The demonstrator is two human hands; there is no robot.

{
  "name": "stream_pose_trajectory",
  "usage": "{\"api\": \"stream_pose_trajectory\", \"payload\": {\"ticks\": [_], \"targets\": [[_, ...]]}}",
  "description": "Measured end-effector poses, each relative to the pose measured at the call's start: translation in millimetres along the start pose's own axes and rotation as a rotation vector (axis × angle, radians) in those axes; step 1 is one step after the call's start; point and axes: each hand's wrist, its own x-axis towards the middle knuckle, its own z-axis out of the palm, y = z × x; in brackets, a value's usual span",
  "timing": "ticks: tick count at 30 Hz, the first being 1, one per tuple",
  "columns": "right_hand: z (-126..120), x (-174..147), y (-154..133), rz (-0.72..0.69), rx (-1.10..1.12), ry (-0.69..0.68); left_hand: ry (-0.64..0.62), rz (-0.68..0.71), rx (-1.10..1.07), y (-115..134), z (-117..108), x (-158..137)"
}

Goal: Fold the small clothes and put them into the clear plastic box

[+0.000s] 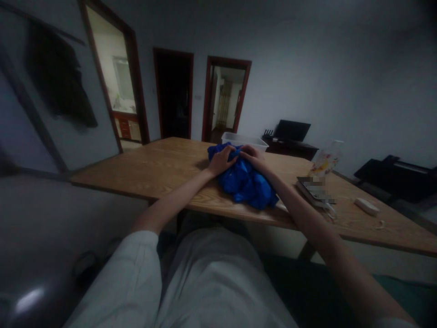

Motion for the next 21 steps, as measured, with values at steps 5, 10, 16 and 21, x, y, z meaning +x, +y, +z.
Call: {"api": "stream_pose_trajectory", "payload": {"ticks": [5,10,16,21], "targets": [[2.8,-1.2,-5.7,-0.032,-0.050,-0.023,0.022,0.040,0.004,-2.6,0.5,-1.2],[8.3,-3.5,-13.9,-0.083,-0.103,-0.029,0.032,0.010,-0.010,-0.5,-1.3,0.3],[11.6,-9.1,-23.4,-0.073,-0.244,-0.029,0.025,0.008,-0.020,2.0,-4.6,1.0],[11.6,-7.7,-19.2,-0.070,-0.296,-0.024,-0.011,0.052,-0.022,1.9,-3.8,0.2]]}}
